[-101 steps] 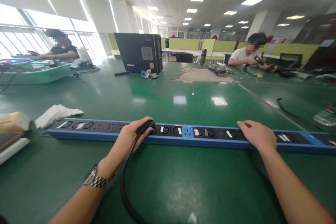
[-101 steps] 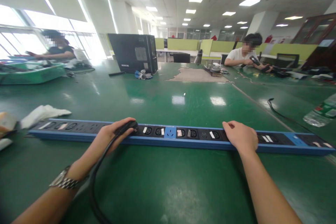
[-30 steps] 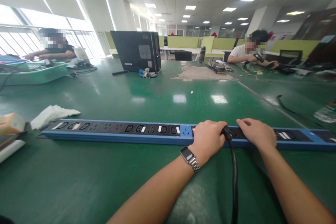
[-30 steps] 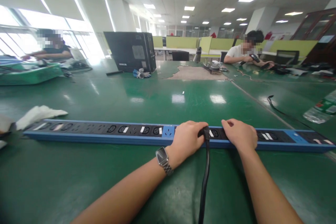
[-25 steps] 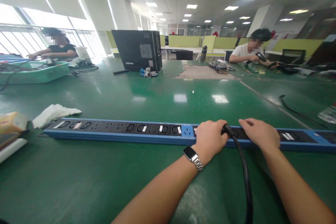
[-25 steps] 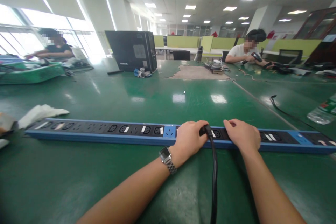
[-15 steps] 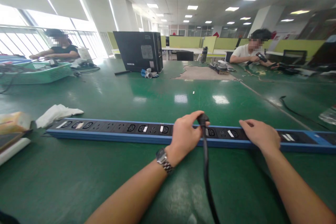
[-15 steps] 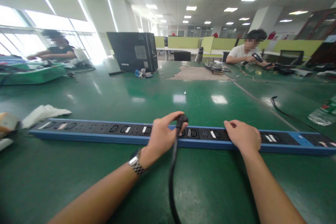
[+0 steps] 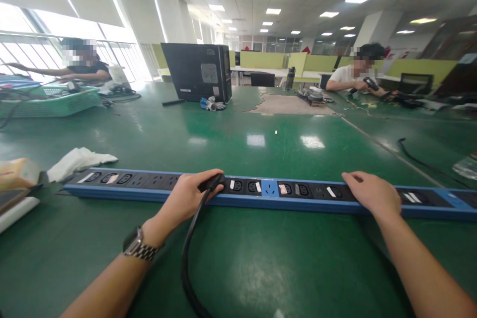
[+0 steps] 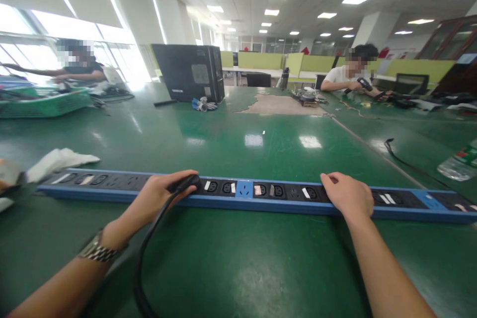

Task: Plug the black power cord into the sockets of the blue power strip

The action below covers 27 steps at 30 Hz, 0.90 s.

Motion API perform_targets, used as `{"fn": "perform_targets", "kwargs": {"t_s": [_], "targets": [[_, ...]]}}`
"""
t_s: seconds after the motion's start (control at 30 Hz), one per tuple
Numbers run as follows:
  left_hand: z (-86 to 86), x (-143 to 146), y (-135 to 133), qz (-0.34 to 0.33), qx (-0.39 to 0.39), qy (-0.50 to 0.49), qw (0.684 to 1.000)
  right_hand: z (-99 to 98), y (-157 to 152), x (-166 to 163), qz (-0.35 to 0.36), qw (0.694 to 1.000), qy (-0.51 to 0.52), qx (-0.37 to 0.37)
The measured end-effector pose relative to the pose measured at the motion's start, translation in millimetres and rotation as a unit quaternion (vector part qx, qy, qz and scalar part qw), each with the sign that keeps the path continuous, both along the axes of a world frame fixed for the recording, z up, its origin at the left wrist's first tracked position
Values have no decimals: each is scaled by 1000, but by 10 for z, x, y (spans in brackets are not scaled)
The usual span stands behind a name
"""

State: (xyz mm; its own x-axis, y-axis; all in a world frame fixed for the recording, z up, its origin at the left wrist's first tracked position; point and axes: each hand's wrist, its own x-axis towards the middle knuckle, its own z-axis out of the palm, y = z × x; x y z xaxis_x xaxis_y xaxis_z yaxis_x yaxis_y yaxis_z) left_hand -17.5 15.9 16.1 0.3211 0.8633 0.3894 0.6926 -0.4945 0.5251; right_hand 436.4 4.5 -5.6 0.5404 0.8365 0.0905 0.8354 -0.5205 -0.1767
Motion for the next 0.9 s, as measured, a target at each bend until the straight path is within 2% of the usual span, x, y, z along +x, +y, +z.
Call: {"fn": "perform_targets", "kwargs": {"t_s": [0.1,0.2,0.27,0.33,0.43,0.5,0.6,0.77,0.9], "targets": [[-9,19,2,-17,16,13,1000,0,-3,2,0,1000,0,-2],[28,63,-20,37,53,-44,997,8,-8,-6,-2,1000,8,-8],[81,189,-52,57,80,-78,992,12,-12,-12,0,1000,7,-5],[133,405,-86,27,84,-83,993,12,-15,-12,5,1000,4,1],[156,790,-108,-32,40,-76,996,2,-14,0,8,1000,3,3],[125,993,-96,-38,8,-65,997,-10,-9,12,13,1000,5,1],[41,1151,-69,-36,-12,-36,999,-27,-4,26,14,1000,6,1],[-97,1202,-65,-45,22,7,999,-22,-8,18,6,1000,-3,1],[-153,1200,-69,-41,29,-8,999,-7,-9,0,13,1000,-9,4]]}}
